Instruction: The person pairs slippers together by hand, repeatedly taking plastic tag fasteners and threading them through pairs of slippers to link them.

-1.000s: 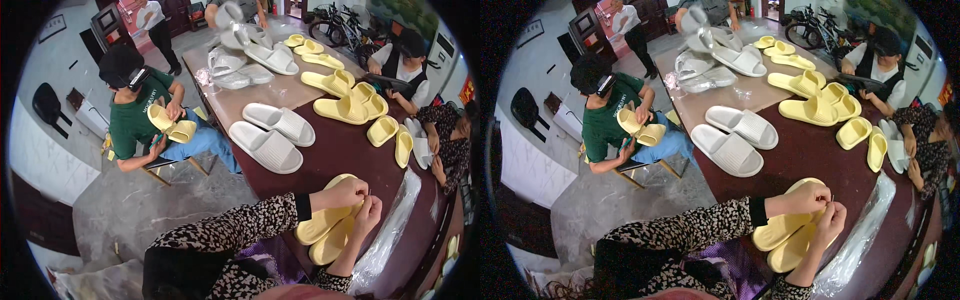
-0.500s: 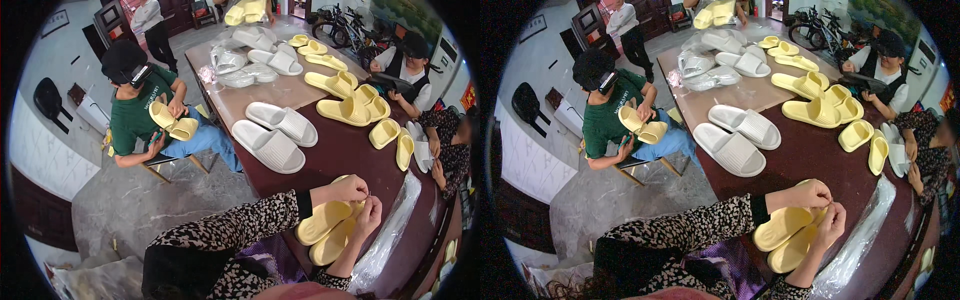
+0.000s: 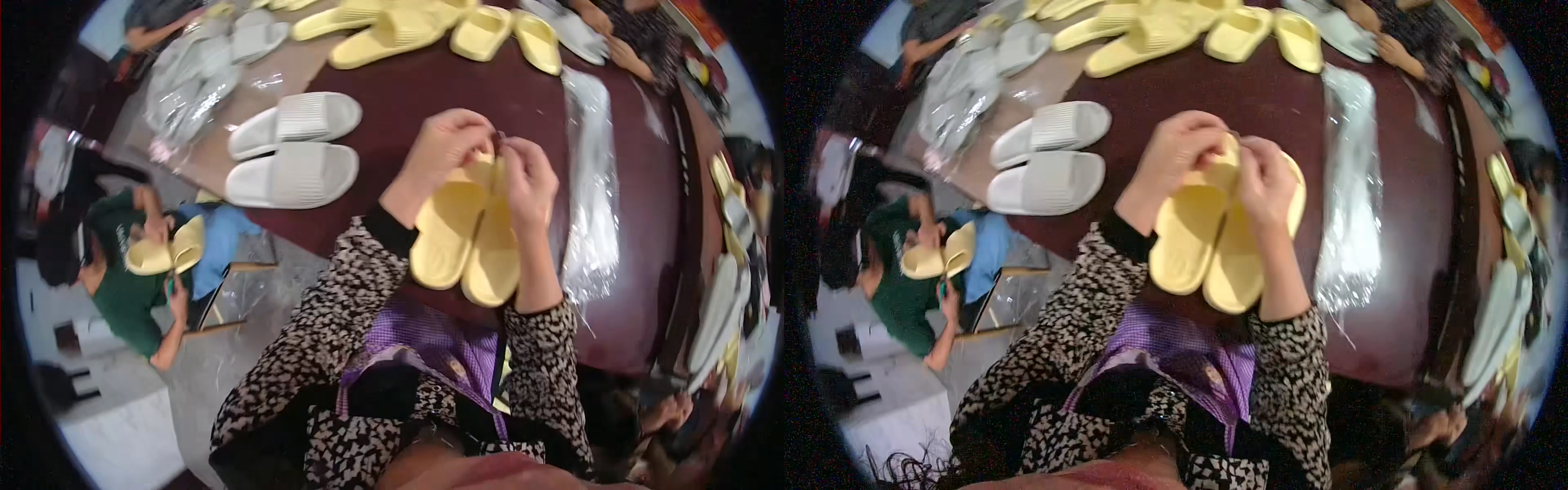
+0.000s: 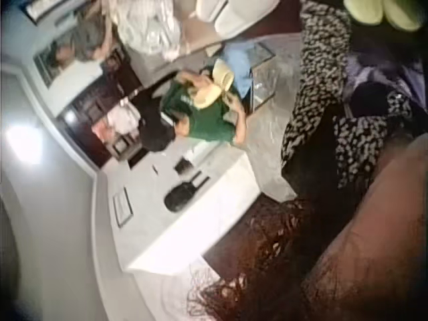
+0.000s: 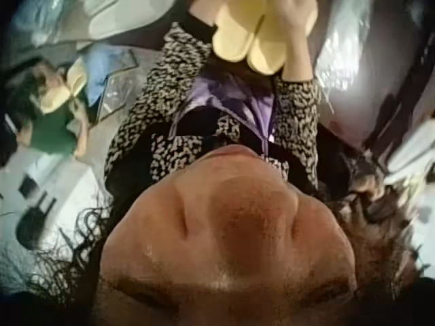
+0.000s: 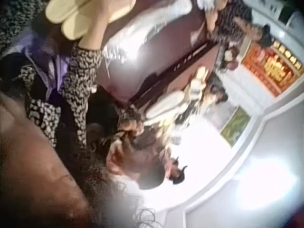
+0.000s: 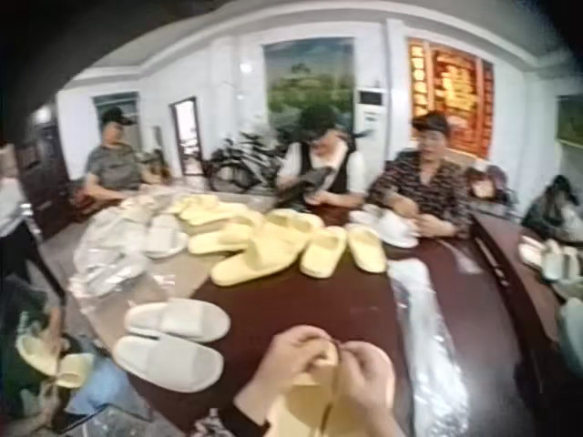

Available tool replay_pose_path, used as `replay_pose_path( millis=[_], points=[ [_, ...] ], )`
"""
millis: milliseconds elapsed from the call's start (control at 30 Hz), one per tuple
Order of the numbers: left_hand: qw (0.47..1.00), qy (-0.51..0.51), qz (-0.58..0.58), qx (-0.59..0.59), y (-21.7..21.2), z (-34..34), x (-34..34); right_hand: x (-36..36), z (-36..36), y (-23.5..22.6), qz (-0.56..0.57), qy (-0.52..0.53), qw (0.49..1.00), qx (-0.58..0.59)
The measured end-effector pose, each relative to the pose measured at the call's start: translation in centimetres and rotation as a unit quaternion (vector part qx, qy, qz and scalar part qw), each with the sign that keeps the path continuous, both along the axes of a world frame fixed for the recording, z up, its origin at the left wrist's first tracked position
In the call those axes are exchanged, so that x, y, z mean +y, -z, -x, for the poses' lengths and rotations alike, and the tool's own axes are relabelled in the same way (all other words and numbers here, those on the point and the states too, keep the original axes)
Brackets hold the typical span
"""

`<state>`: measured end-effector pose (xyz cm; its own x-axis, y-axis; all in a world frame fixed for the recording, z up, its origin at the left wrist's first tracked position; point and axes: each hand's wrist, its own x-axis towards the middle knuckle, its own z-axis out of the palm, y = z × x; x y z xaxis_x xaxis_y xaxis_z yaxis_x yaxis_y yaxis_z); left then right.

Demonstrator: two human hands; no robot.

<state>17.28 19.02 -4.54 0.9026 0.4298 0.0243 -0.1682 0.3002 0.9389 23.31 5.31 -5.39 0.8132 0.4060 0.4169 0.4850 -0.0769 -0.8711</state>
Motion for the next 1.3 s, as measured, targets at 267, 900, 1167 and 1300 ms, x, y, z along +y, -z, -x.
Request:
replay_pose_path(
  millis=[267,900,1167,1300],
  points=[
    [0.999,0.015,0.035,-0.004,1.4,-0.7,-1.5,-1.3,-0.1,1.4,-0.012,-0.009,0.999,0.039],
    [0.999,0.01,-0.03,-0.017,1.2,-0.7,-1.3,-0.6,-0.5,1.7,-0.009,-0.015,1.0,0.022],
    [0.999,0.034,-0.015,-0.02,1.5,-0.8,-1.0,-0.6,-0.5,1.5,-0.03,-0.023,0.999,0.039],
    [0.999,0.041,-0.02,-0.007,1.6,-0.8,-0.9,-0.4,-0.4,1.5,-0.045,-0.014,0.999,0.02]
  ],
)
